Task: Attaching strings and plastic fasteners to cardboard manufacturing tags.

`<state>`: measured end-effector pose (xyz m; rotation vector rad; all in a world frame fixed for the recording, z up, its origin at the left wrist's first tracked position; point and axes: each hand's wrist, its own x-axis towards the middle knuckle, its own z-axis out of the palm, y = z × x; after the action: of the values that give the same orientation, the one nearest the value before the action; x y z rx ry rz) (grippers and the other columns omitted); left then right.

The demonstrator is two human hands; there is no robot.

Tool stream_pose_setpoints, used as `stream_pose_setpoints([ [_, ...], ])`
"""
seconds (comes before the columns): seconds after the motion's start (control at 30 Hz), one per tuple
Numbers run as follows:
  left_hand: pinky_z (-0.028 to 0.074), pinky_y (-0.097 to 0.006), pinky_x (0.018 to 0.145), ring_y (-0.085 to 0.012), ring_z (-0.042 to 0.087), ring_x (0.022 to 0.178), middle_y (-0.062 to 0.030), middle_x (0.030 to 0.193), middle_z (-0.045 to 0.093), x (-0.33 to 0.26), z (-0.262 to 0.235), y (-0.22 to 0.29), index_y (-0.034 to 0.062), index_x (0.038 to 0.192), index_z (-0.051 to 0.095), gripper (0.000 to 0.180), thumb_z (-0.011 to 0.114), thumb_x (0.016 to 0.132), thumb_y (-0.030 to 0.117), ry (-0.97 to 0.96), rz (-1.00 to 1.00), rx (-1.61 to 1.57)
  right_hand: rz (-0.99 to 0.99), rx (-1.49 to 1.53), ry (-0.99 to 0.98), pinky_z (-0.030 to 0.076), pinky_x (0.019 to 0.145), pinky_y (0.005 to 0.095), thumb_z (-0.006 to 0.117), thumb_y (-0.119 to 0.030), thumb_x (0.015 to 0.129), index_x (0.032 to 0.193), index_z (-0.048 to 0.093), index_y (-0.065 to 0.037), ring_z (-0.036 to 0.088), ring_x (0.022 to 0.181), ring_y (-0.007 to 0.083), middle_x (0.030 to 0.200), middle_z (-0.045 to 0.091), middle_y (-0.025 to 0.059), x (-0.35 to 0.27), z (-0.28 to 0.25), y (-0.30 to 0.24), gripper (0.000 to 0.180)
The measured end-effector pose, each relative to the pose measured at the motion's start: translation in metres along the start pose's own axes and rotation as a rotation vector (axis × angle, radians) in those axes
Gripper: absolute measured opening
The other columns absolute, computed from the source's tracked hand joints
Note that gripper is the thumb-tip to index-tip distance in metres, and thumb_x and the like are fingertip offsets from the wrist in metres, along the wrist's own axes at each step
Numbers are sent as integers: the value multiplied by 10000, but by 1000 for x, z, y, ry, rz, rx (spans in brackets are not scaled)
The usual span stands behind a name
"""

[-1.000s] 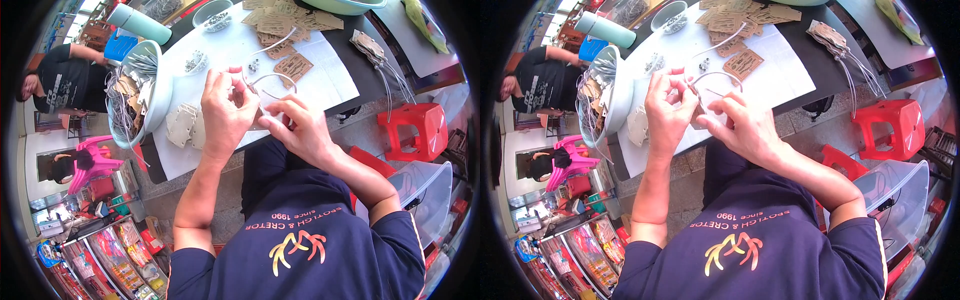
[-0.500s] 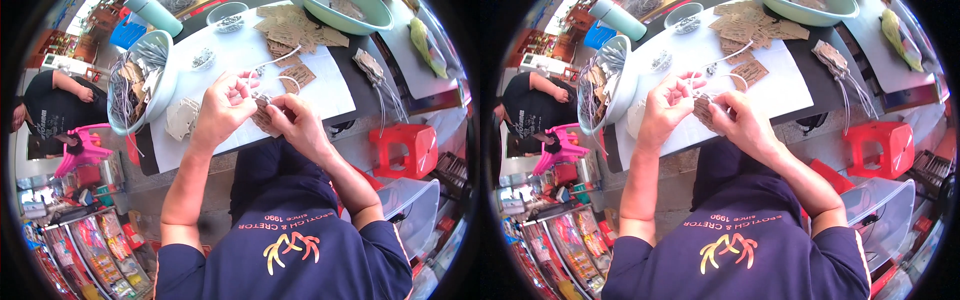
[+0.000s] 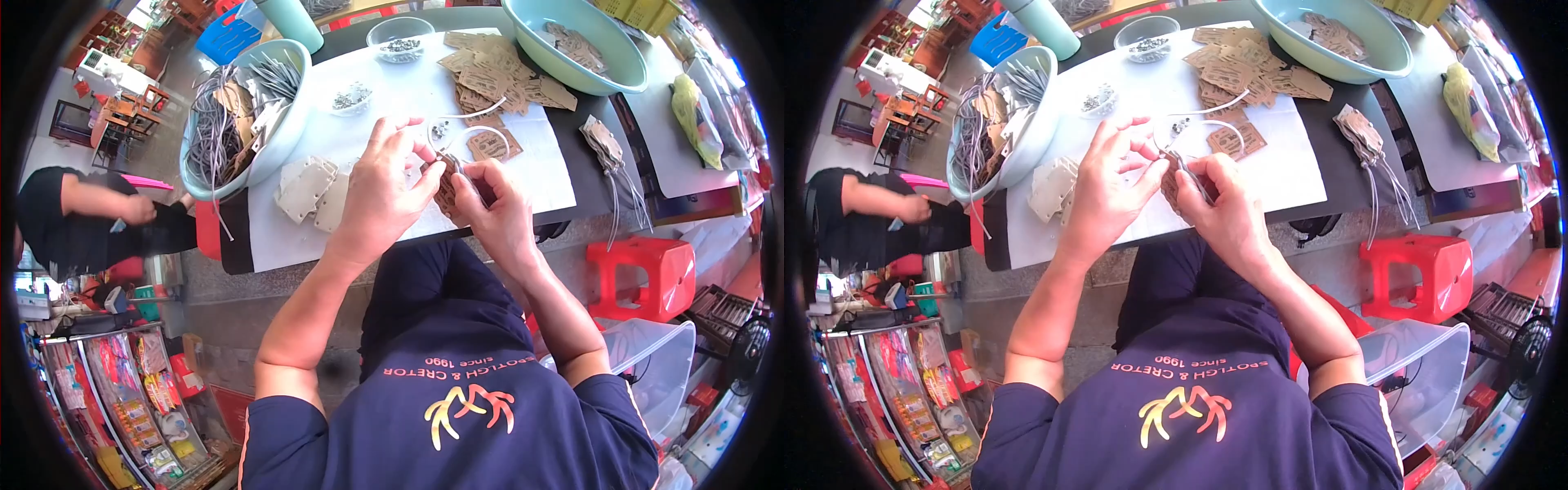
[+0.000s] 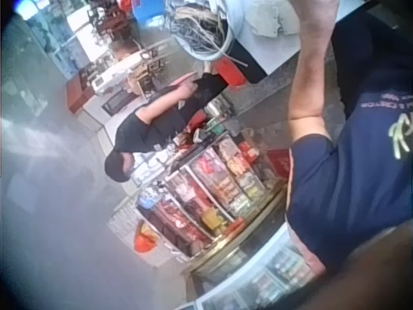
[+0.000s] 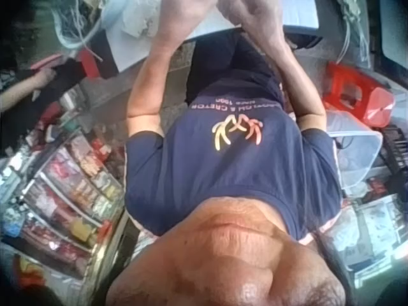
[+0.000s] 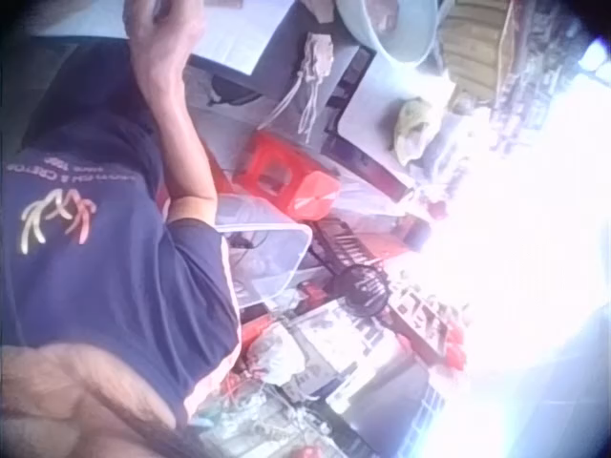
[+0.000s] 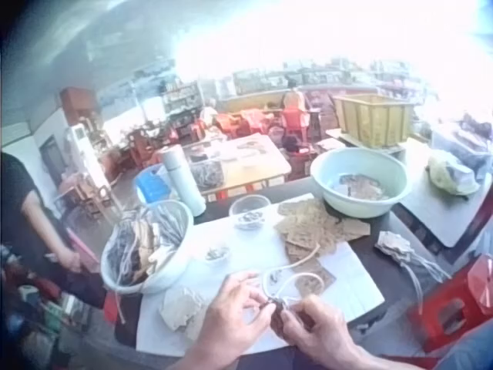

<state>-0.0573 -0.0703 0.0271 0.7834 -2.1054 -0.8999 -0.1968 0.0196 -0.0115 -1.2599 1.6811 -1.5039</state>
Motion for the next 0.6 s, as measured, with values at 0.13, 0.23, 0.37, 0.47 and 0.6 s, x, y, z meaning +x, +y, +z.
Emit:
stream_pose_setpoints([
  [0.13, 545, -352, 789, -267, 609, 1030, -161, 1200, 541, 0, 3, -4, 1, 884, 579, 135, 667, 781, 10, 44, 20, -2, -180, -144, 35, 438, 558, 282, 691, -114, 833, 896, 611, -4, 532, 607, 150, 740, 565, 79, 1, 1, 4, 150],
  [0.23, 524, -378, 796, -309, 613, 1006, -174, 1186, 553, 0, 5, -5, 2, 855, 567, 148, 661, 740, -2, 81, 94, 56, -165, -132, 30, 430, 548, 287, 706, -119, 825, 885, 612, -8, 519, 598, 157, 738, 546, 72, 1, 3, 5, 158],
  [0.37, 491, -390, 887, -343, 570, 1108, -201, 1183, 549, -2, 6, 1, 1, 811, 538, 152, 632, 699, -42, 90, 213, 134, -160, -152, 20, 422, 548, 282, 712, -125, 827, 891, 607, -13, 501, 596, 145, 735, 535, 65, 4, 4, 5, 167],
  [0.47, 472, -377, 932, -334, 567, 1133, -215, 1196, 543, 0, 3, 0, 3, 787, 529, 120, 615, 719, -45, -12, 212, -113, -117, -135, 42, 416, 550, 275, 711, -126, 830, 899, 603, -13, 492, 599, 134, 727, 531, 57, 8, 1, 13, 171],
  [0.6, 458, -413, 976, -324, 518, 1218, -199, 1268, 521, 7, -25, -31, 26, 799, 533, 64, 596, 810, 21, 44, -64, -587, -54, -102, -54, 401, 551, 262, 705, -129, 838, 901, 601, -11, 472, 604, 121, 716, 521, 44, 4, -9, 7, 169],
])
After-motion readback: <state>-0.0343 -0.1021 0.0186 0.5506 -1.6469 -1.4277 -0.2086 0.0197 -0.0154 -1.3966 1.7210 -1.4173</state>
